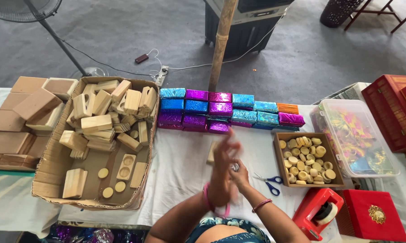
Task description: The person wipes a rectangular wooden block with a white cloth, then places it on the table. They pick up a small round wooden piece, wipe it, and place it on top of the rectangular block. The person then picks up the stacked blocks and continues wiping them with the cloth.
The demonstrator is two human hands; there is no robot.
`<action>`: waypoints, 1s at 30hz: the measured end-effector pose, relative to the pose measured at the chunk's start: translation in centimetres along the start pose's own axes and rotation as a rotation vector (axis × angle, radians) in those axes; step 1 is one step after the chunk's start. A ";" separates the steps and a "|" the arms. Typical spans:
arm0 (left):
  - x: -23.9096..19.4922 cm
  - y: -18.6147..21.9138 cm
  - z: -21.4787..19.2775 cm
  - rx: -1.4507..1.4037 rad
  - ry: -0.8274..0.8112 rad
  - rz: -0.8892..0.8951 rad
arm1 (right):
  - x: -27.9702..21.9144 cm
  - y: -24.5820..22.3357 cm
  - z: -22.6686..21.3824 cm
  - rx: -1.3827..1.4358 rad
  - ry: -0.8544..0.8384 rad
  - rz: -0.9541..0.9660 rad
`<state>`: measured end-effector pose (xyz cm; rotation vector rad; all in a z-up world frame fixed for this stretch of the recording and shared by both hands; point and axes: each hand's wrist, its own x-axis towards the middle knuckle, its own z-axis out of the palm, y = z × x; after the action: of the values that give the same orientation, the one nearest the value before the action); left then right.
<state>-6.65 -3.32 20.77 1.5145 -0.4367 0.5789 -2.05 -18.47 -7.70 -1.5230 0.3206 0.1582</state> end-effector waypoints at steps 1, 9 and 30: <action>-2.1 -0.1 0.8 0.002 0.002 -0.005 | 0.7 2.7 -0.7 -0.002 -0.003 0.005; -0.8 14.2 -1.8 -0.646 -0.590 0.517 | -6.5 -6.6 2.4 -1.105 -0.124 -0.870; 4.1 20.9 0.1 -0.680 -0.518 -0.079 | -7.3 -8.3 3.2 -1.360 -0.284 -0.743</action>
<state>-15.95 -3.81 39.91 0.9951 -0.8666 -0.0526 -6.11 -14.95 2.48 -2.7924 -0.7642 -0.0313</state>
